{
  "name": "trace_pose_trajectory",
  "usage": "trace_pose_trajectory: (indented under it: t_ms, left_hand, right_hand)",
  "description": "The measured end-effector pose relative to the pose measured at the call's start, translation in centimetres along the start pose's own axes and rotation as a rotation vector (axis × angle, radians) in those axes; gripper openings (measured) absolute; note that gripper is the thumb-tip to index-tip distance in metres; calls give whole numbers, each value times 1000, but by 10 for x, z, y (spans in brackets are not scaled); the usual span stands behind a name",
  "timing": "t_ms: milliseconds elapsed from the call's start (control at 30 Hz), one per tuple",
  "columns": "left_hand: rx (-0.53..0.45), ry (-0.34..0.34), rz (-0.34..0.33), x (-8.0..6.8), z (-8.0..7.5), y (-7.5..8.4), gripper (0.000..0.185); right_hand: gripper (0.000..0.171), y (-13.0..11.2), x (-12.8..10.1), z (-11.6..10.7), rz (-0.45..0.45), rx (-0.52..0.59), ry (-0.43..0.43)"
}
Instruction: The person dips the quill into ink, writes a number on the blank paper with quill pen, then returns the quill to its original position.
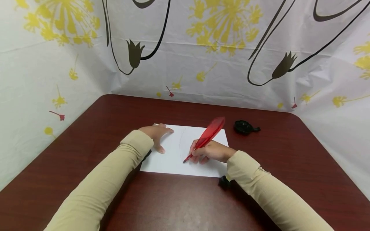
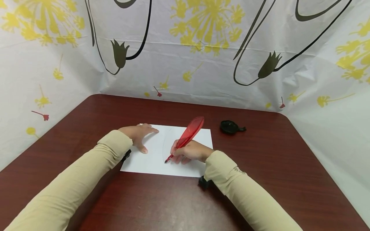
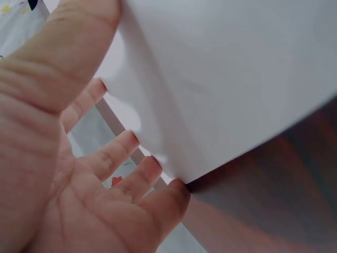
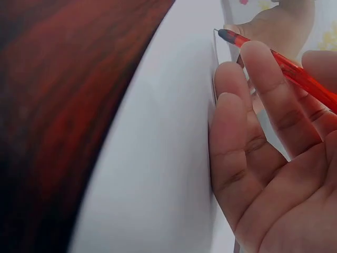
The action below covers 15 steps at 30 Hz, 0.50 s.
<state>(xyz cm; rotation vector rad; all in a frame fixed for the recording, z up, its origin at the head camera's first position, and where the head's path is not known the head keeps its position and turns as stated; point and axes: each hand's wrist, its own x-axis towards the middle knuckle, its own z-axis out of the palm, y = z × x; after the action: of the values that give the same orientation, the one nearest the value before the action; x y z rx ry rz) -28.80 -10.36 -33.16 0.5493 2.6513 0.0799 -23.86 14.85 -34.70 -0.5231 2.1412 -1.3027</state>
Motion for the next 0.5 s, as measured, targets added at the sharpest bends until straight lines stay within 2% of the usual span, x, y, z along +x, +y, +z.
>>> trace_pose_trajectory:
  t_ms: [267, 500]
  left_hand:
    - [-20, 3, 1, -1, 8, -2, 94]
    - [-6, 17, 29, 0, 3, -3, 94]
  right_hand:
    - [16, 2, -4, 6, -1, -5, -33]
    - [16, -1, -7, 0, -17, -26, -31]
